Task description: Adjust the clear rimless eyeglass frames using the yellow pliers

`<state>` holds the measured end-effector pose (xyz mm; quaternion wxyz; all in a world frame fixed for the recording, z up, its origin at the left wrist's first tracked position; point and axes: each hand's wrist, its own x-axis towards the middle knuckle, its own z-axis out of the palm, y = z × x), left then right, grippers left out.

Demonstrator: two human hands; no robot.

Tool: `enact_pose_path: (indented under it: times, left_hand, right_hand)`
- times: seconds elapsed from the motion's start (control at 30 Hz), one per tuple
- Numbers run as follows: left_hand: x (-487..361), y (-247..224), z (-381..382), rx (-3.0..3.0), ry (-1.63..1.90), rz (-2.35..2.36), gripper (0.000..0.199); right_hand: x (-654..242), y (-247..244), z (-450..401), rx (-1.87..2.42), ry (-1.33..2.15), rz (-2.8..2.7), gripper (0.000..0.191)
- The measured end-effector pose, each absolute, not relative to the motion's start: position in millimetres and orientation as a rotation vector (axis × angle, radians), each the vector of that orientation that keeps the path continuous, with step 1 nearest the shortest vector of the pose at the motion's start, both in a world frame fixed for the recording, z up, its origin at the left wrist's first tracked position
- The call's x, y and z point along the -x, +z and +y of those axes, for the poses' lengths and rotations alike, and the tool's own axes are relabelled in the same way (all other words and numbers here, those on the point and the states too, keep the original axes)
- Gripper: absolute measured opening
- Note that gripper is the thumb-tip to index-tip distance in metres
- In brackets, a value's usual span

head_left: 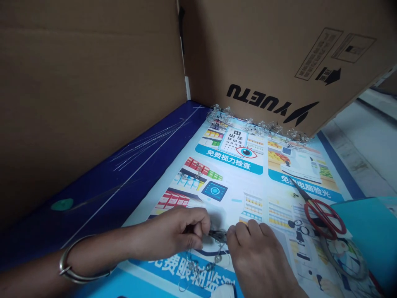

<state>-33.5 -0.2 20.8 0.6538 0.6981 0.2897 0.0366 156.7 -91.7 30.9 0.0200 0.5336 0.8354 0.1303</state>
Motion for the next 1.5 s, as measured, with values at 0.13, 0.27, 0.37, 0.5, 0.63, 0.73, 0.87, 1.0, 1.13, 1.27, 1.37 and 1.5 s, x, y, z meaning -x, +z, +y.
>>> enact_pose_path:
  times: [0.13, 0.27, 0.37, 0.5, 0.63, 0.73, 0.87, 1.0, 1.13, 1.27, 1.37, 1.5]
  left_hand:
    - [39.4, 18.8, -0.8, -1.666, 0.088, 0.698, 0.002]
    - [44.7, 14.3, -4.9, -1.774, 0.150, 0.716, 0.008]
    - [45.6, 11.7, -10.8, -1.910, 0.271, 0.724, 0.011]
    - [43.3, 9.3, -16.0, -1.977, 0.317, 0.802, 0.011]
    - [41.8, 4.0, -14.5, -1.879, 0.226, 0.903, 0.007]
    - [41.9, 1.3, -12.2, -1.870, 0.216, 0.896, 0.005]
    - [41.1, 3.3, -11.8, -1.927, 0.220, 0.923, 0.009]
    - [39.0, 4.2, -13.1, -2.004, 0.267, 0.970, 0.007]
    - [38.2, -0.2, -14.3, -1.950, 0.330, 0.987, 0.009]
    - [38.6, -4.5, -16.5, -1.795, 0.356, 0.997, 0.013]
    - [38.0, -5.5, -18.1, -1.728, 0.369, 1.011, 0.012]
    - [36.7, -6.2, -18.5, -1.688, 0.414, 1.024, 0.011]
  right_hand:
    - [-160.0, 29.2, -93.0, -1.635, 0.411, 2.644, 0.013]
    - [-160.6, 28.7, -93.6, -1.659, 0.431, 2.689, 0.018]
    - [-160.8, 28.3, -93.2, -1.681, 0.420, 2.701, 0.018]
    - [-161.4, 27.1, -94.6, -1.665, 0.420, 2.703, 0.020]
    - [-161.5, 26.4, -95.7, -1.633, 0.410, 2.730, 0.024]
    - [-161.4, 26.9, -94.6, -1.648, 0.437, 2.735, 0.024]
    - [-161.4, 26.9, -93.4, -1.637, 0.458, 2.718, 0.025]
    - [-161.5, 26.2, -93.4, -1.622, 0.468, 2.735, 0.026]
    - [-162.0, 26.9, -93.4, -1.593, 0.506, 2.750, 0.026]
    - [-162.8, 26.4, -93.3, -1.569, 0.523, 2.734, 0.027]
    - [-163.2, 25.5, -93.6, -1.545, 0.526, 2.728, 0.028]
    - [-163.8, 25.3, -93.6, -1.541, 0.533, 2.733, 0.027]
